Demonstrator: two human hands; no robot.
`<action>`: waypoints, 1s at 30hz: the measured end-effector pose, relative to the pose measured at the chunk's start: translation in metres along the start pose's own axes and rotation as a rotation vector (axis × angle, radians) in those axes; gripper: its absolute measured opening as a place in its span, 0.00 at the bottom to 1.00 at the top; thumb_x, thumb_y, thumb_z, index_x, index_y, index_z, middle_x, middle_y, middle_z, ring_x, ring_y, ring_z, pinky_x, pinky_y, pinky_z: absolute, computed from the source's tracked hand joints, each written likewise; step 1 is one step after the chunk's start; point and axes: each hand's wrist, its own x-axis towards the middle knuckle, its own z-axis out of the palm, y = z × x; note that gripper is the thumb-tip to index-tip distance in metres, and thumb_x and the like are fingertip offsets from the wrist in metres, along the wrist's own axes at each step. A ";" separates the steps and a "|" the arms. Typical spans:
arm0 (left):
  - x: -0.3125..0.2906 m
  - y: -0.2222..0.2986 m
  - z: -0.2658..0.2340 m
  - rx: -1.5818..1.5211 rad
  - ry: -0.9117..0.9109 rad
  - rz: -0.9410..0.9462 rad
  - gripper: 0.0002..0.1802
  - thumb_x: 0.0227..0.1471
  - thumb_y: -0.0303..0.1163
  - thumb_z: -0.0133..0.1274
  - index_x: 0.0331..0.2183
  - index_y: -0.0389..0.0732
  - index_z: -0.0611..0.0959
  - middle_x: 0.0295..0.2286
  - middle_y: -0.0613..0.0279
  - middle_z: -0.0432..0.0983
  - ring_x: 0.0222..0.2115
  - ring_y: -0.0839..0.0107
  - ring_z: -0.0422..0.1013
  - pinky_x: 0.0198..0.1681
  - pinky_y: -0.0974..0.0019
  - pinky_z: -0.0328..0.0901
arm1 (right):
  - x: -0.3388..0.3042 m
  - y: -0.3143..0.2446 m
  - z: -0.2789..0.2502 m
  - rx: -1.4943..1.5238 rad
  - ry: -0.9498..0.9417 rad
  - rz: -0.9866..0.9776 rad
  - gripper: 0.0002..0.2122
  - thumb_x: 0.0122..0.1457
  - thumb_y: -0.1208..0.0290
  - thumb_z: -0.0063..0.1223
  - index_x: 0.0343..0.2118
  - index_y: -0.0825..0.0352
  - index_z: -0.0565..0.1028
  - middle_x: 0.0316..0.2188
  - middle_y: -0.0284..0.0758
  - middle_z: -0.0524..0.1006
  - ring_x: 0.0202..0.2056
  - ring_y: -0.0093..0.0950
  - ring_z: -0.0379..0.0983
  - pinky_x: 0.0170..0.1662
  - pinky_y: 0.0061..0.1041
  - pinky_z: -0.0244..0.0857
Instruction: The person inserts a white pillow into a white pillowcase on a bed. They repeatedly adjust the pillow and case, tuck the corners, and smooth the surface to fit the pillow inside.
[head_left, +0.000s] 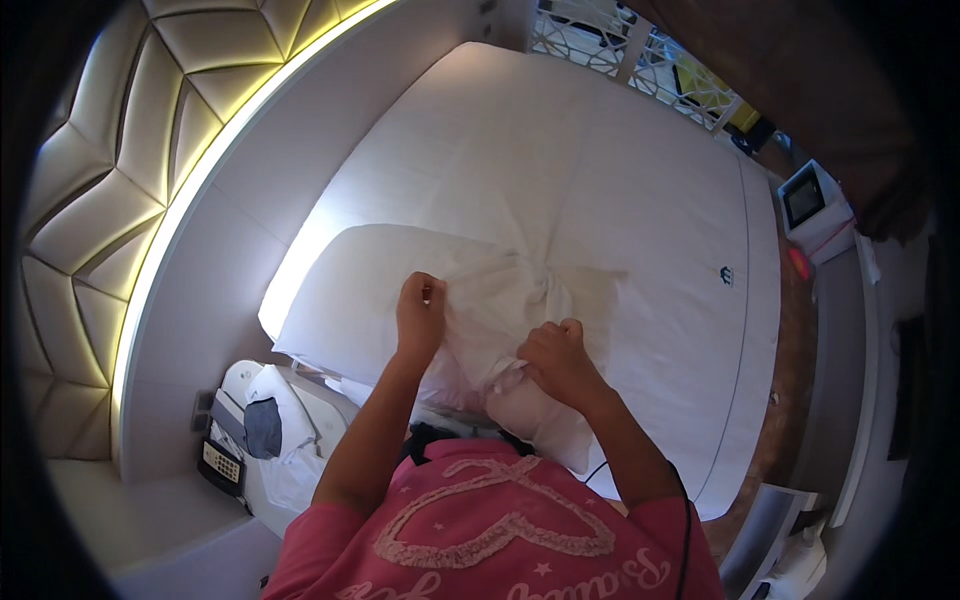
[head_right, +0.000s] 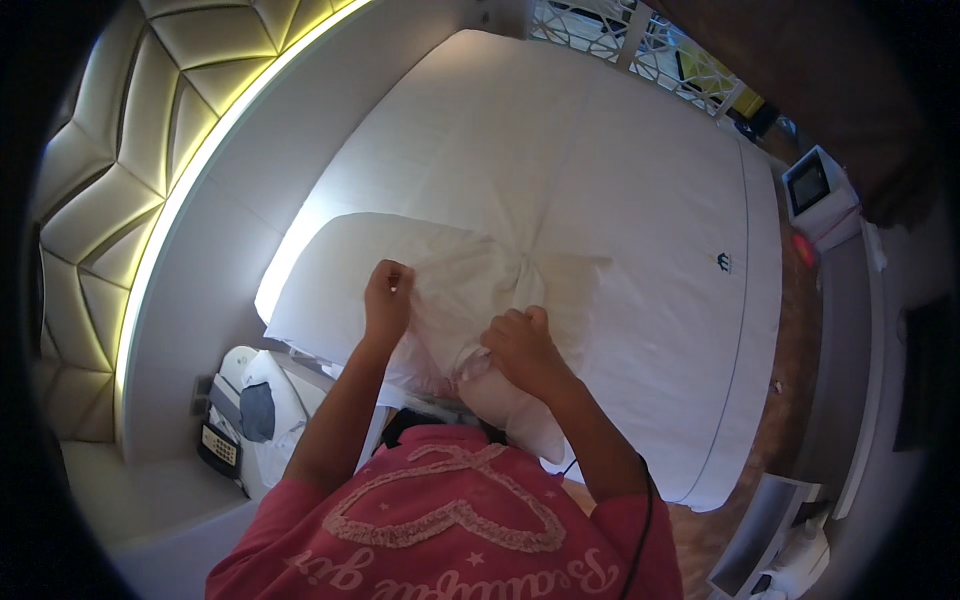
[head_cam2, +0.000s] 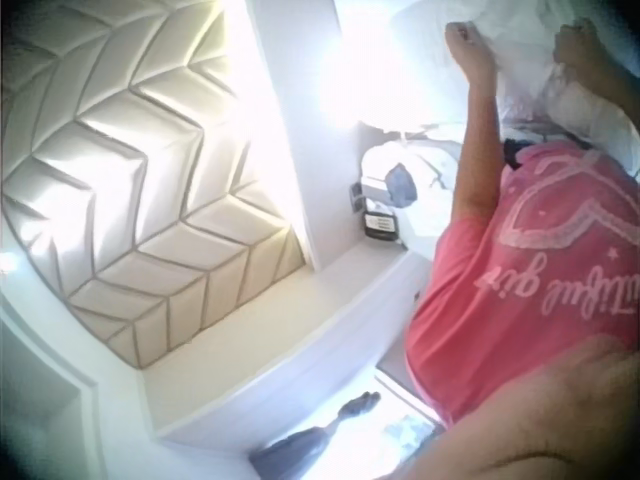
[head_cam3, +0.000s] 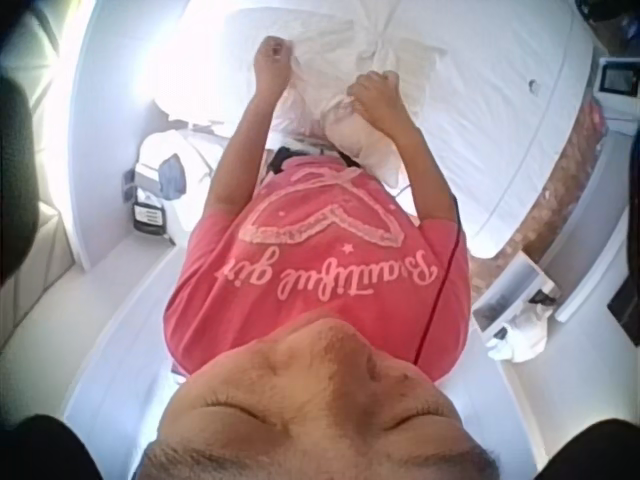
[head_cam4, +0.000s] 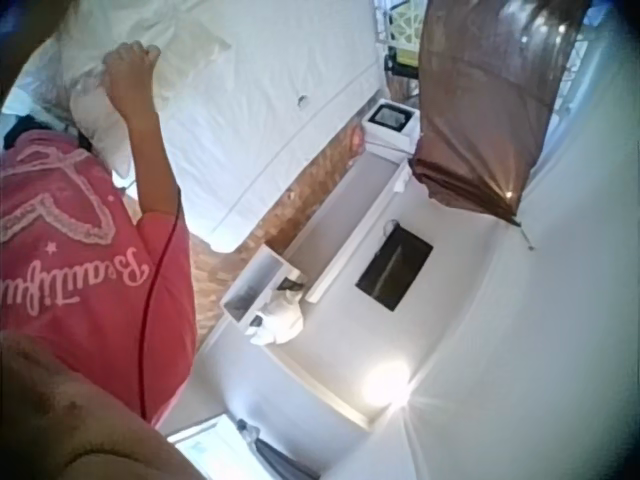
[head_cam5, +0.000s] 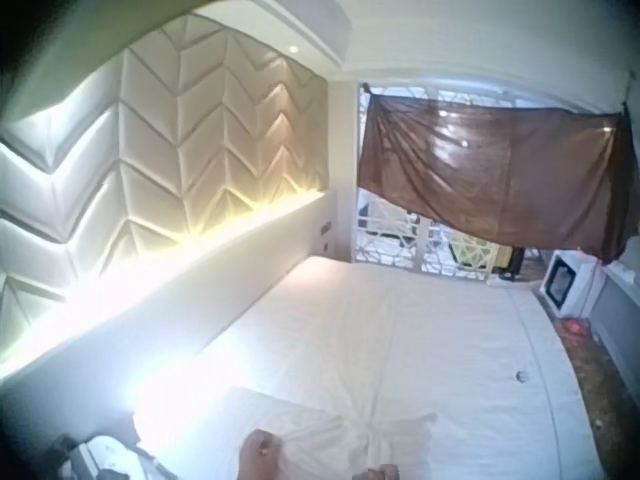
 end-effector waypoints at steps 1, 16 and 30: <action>-0.008 0.002 0.001 0.000 0.044 0.045 0.05 0.57 0.25 0.56 0.33 0.37 0.76 0.30 0.56 0.74 0.31 0.66 0.71 0.31 0.65 0.66 | 0.006 0.001 -0.003 -0.008 0.046 -0.006 0.07 0.47 0.73 0.59 0.30 0.56 0.76 0.31 0.26 0.72 0.41 0.28 0.69 0.50 0.38 0.51; -0.053 0.045 -0.003 0.211 -0.726 -0.204 0.08 0.54 0.29 0.57 0.35 0.35 0.81 0.30 0.53 0.77 0.36 0.52 0.72 0.43 0.57 0.66 | 0.048 0.011 -0.005 0.111 0.057 0.023 0.07 0.48 0.76 0.60 0.31 0.57 0.79 0.35 0.28 0.73 0.44 0.28 0.69 0.56 0.44 0.49; -0.041 0.051 -0.031 0.334 -0.642 0.300 0.06 0.57 0.29 0.55 0.35 0.36 0.80 0.34 0.53 0.75 0.39 0.53 0.69 0.43 0.56 0.63 | 0.065 0.010 -0.019 0.078 0.168 -0.164 0.10 0.41 0.72 0.63 0.31 0.60 0.79 0.48 0.30 0.75 0.52 0.33 0.66 0.60 0.47 0.47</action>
